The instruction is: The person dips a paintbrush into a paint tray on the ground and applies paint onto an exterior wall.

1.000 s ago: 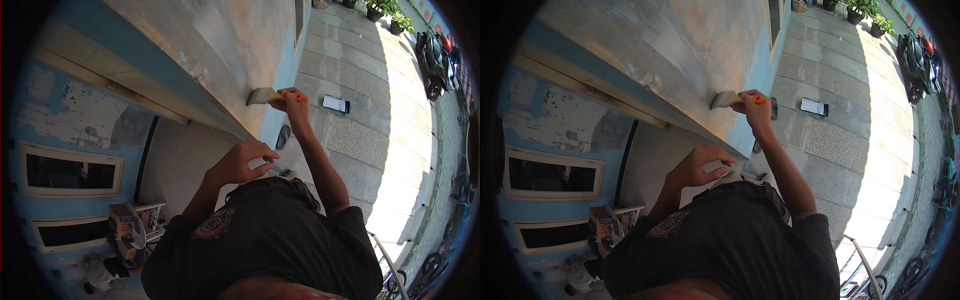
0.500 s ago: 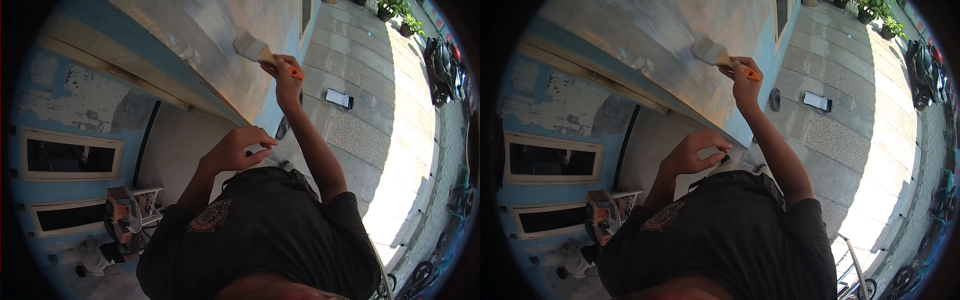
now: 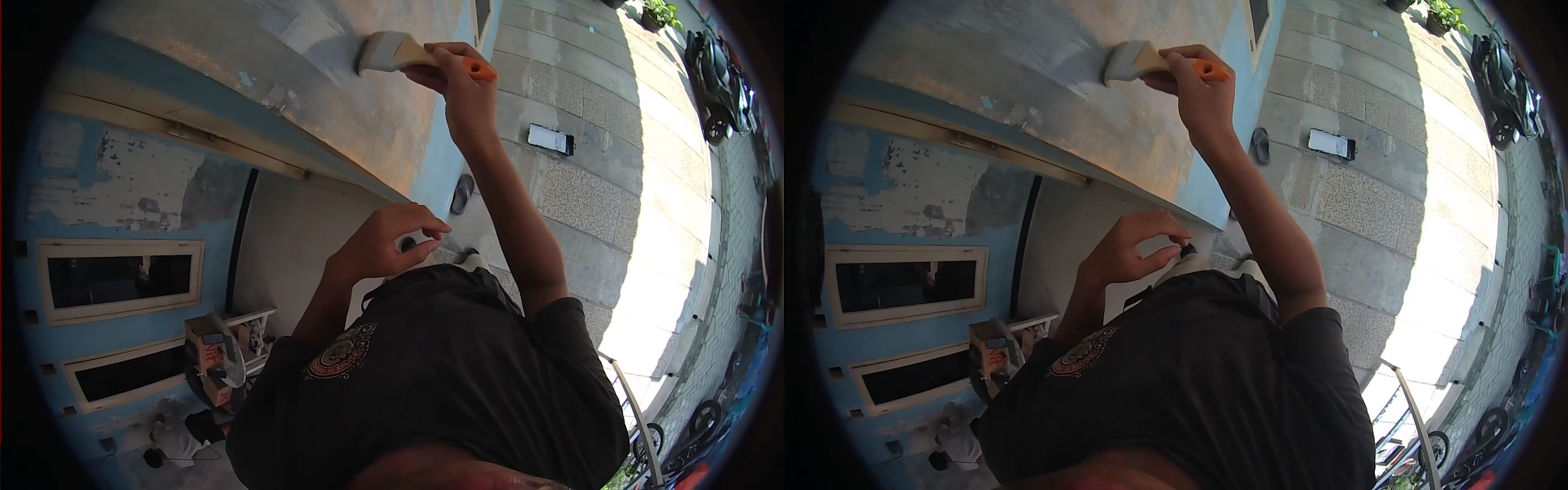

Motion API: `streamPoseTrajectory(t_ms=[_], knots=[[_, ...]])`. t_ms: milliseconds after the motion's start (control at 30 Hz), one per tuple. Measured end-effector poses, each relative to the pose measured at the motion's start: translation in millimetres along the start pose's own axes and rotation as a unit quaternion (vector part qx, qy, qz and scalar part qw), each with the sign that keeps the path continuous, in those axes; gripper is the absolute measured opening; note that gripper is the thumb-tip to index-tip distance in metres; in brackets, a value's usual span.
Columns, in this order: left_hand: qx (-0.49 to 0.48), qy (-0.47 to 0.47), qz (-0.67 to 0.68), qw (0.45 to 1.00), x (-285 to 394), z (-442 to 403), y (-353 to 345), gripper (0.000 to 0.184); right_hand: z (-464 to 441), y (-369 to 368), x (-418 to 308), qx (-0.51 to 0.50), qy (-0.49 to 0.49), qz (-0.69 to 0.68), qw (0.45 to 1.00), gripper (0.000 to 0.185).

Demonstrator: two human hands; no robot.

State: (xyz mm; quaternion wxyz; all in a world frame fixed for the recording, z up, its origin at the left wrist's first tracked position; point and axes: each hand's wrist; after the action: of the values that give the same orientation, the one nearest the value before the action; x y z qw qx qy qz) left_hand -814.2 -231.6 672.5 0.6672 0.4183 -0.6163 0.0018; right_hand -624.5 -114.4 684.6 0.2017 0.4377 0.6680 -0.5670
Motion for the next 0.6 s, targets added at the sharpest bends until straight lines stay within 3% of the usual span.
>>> streamPoseTrajectory(t_ms=[67, 133, 233, 300, 467, 600], knots=[[-0.003, 0.004, -0.011, 1.000, -0.7, -1.2, 0.1, 0.025, -12.8, -11.5, -22.9, -0.040, 0.116, -0.076, 0.989, 0.023], [-0.001, 0.005, -0.007, 1.000, -1.1, -2.0, 0.0, 0.025, -21.8, -12.0, -20.9, -0.083, 0.139, -0.152, 0.975, 0.024], [0.006, 0.000, -0.005, 1.000, -2.4, -1.6, 3.1, 0.025, -15.7, 1.4, 21.2, -0.112, 0.076, -0.113, 0.984, 0.023], [0.012, -0.002, -0.004, 1.000, -2.5, 2.7, 3.6, 0.025, 4.7, 28.6, 71.5, -0.058, -0.015, -0.174, 0.983, 0.023], [0.028, 0.025, 0.003, 0.999, -6.4, 7.4, 4.1, 0.025, 80.4, 118.4, 171.2, 0.112, -0.163, -0.028, 0.980, 0.019], [0.026, 0.030, 0.006, 0.999, -6.0, 4.8, 2.7, 0.025, 89.7, 119.6, 167.3, 0.158, -0.263, 0.086, 0.948, 0.019]])
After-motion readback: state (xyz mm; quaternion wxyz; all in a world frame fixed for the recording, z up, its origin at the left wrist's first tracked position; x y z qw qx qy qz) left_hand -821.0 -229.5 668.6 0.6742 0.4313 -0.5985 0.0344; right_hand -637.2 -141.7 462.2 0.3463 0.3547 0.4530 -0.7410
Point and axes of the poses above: each hand's wrist, its own z-axis away from the middle knuckle, its own y-axis out of the back of the hand, x = y × z, and after that the axes turned 4 degrees about -x, right-handed
